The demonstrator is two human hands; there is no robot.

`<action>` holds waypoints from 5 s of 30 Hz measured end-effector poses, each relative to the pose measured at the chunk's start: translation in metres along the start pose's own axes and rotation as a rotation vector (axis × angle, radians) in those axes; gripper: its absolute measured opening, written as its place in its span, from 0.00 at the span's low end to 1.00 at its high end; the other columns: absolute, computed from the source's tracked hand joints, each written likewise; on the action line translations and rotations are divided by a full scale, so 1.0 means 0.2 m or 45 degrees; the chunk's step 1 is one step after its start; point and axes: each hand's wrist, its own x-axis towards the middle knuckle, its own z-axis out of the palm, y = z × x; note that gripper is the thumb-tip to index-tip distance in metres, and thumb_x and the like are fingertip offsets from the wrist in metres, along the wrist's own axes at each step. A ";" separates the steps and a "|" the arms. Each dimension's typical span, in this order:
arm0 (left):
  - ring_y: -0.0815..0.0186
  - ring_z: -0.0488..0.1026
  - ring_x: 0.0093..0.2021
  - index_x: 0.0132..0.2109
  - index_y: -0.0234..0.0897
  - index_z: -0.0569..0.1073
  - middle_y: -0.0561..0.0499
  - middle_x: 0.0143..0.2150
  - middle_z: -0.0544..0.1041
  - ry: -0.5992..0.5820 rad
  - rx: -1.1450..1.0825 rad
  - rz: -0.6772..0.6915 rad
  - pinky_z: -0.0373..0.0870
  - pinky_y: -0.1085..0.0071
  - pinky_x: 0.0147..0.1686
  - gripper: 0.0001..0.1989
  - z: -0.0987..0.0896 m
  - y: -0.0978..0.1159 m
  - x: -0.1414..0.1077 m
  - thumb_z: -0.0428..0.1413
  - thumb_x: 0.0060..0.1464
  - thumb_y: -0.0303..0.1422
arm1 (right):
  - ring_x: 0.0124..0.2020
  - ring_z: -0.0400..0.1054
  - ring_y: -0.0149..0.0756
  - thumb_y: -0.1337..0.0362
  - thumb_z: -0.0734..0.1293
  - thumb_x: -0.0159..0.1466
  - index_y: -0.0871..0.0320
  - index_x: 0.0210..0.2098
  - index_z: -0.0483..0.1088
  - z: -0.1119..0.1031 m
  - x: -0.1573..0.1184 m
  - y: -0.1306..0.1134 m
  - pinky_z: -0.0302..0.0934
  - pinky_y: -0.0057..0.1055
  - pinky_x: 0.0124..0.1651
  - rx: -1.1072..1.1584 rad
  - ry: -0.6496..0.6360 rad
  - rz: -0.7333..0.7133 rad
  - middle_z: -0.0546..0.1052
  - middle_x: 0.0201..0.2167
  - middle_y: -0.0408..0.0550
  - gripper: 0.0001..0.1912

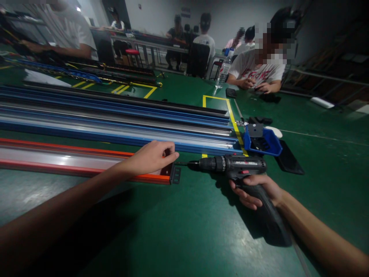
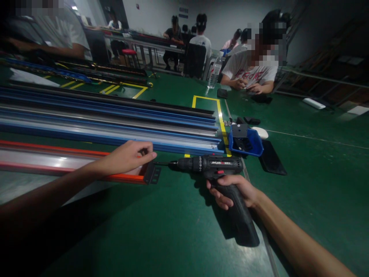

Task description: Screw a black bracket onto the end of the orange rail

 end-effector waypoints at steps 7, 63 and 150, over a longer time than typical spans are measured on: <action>0.69 0.66 0.25 0.32 0.38 0.70 0.55 0.25 0.73 0.003 -0.011 -0.002 0.54 0.72 0.27 0.15 0.00 0.00 0.00 0.52 0.63 0.42 | 0.16 0.63 0.22 0.63 0.65 0.65 0.68 0.46 0.74 0.02 0.00 -0.01 0.67 0.24 0.25 0.027 -0.023 -0.006 0.75 0.30 0.48 0.16; 0.69 0.68 0.26 0.32 0.38 0.70 0.55 0.26 0.74 0.003 -0.001 -0.003 0.56 0.72 0.27 0.15 0.02 -0.01 0.01 0.52 0.62 0.43 | 0.16 0.64 0.22 0.63 0.65 0.66 0.70 0.47 0.75 0.02 0.01 -0.01 0.67 0.25 0.26 0.064 -0.061 0.000 0.75 0.29 0.48 0.17; 0.68 0.70 0.27 0.33 0.38 0.72 0.55 0.26 0.75 -0.009 -0.067 -0.022 0.57 0.72 0.28 0.15 0.01 0.00 0.01 0.52 0.62 0.42 | 0.16 0.62 0.22 0.62 0.67 0.63 0.67 0.42 0.74 0.04 0.00 0.00 0.64 0.23 0.24 -0.026 0.024 -0.011 0.73 0.27 0.44 0.14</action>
